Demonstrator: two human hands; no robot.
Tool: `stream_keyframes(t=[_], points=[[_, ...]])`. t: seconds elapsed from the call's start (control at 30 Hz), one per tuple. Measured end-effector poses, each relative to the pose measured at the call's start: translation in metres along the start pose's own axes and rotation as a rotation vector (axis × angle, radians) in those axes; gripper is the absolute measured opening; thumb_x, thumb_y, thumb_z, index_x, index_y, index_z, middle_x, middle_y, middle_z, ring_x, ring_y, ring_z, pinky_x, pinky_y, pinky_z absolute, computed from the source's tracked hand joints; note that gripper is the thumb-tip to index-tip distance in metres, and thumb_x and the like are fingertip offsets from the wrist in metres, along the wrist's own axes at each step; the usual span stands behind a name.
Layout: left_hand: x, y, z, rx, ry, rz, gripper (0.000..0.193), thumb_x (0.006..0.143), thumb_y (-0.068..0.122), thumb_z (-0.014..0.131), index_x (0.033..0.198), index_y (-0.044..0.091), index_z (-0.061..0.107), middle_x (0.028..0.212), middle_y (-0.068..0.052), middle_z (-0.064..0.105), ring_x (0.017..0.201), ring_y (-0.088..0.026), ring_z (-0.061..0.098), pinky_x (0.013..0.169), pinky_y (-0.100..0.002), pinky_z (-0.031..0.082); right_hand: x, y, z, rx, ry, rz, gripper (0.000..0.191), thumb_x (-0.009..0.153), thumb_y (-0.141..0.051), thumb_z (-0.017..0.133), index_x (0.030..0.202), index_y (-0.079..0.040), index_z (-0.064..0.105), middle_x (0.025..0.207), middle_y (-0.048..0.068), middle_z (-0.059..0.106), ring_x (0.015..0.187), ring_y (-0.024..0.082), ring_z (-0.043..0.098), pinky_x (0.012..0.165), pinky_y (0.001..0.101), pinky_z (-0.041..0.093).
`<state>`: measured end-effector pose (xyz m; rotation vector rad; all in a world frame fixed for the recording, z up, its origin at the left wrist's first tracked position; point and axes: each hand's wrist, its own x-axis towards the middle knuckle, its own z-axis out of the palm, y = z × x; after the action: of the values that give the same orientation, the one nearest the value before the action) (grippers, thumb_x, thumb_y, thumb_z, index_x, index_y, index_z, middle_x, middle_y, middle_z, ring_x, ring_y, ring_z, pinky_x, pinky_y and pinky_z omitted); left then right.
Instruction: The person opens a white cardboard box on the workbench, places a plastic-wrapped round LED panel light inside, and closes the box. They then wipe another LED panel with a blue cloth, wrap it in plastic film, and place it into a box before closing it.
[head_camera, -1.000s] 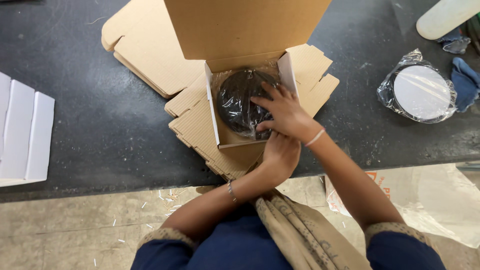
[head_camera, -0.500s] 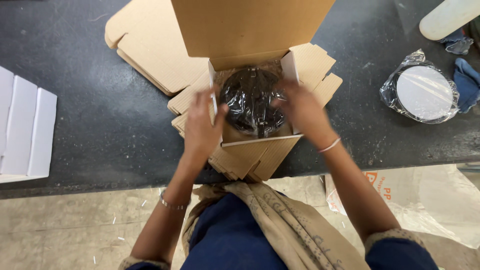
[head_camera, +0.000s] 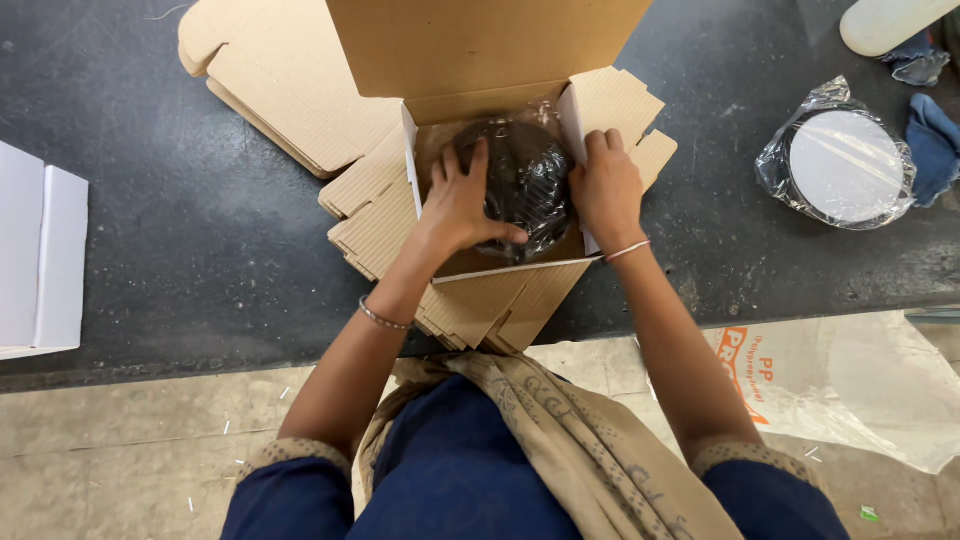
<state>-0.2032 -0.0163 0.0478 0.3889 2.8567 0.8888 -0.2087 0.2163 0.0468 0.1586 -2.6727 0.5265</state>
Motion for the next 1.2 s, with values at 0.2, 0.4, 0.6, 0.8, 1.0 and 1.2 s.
stream_keyframes(t=[0.2,0.4,0.6,0.8,1.0,1.2], points=[[0.016,-0.014,0.013,-0.023,0.005,0.070,0.157,0.038,0.067,0.097,0.161,0.007,0.019,0.157,-0.045,0.009,0.144,-0.067,0.013,0.118,-0.063,0.026,0.003,-0.009,-0.003,0.019,-0.013,-0.029,0.014,0.099,-0.012,0.061,0.101,0.002,0.060,0.105,0.022,0.059,0.085,0.047,0.062,0.072,0.0558,0.050],[0.016,-0.013,0.013,0.050,-0.049,0.066,0.155,0.041,0.074,0.092,0.160,0.006,0.019,0.159,-0.043,0.002,0.147,-0.063,0.006,0.117,-0.063,0.025,-0.005,-0.011,0.001,0.000,-0.008,-0.037,0.020,0.103,-0.016,0.056,0.104,0.003,0.062,0.106,0.024,0.060,0.087,0.047,0.063,0.073,0.0545,0.051],[-0.021,-0.020,-0.018,-0.243,0.517,0.242,0.073,0.088,0.042,0.089,0.145,0.009,0.055,0.155,-0.018,0.047,0.143,-0.039,0.051,0.117,-0.048,0.050,0.018,0.035,-0.011,0.268,-0.163,0.188,0.037,0.115,-0.037,0.054,0.123,-0.003,0.067,0.113,0.018,0.067,0.089,0.030,0.070,0.077,0.0412,0.055],[0.012,-0.072,-0.125,-0.379,0.990,0.277,0.079,0.088,0.031,0.095,0.141,-0.004,0.049,0.125,-0.015,0.065,0.112,-0.025,0.066,0.090,-0.036,0.059,0.096,0.081,-0.033,0.596,0.182,-0.234,0.046,0.094,-0.001,0.081,0.135,0.001,0.061,0.122,0.012,0.066,0.099,0.017,0.070,0.082,0.0281,0.062],[0.053,-0.065,-0.155,-0.212,0.885,0.210,0.038,0.075,0.029,0.096,0.079,0.003,0.068,0.071,-0.003,0.073,0.064,-0.018,0.076,0.059,-0.034,0.060,0.146,0.070,-0.054,0.765,0.039,-0.284,0.017,0.104,0.003,0.084,0.113,0.006,0.070,0.105,0.011,0.077,0.093,0.017,0.075,0.082,0.0278,0.062],[0.068,-0.034,-0.117,0.050,1.027,0.123,0.031,0.080,0.020,0.090,0.075,0.006,0.063,0.060,-0.005,0.064,0.054,-0.026,0.067,0.051,-0.038,0.053,0.123,0.022,-0.060,0.704,0.062,-0.149,0.019,0.097,0.005,0.074,0.115,0.004,0.068,0.100,0.013,0.078,0.085,0.019,0.081,0.065,0.0277,0.068]])
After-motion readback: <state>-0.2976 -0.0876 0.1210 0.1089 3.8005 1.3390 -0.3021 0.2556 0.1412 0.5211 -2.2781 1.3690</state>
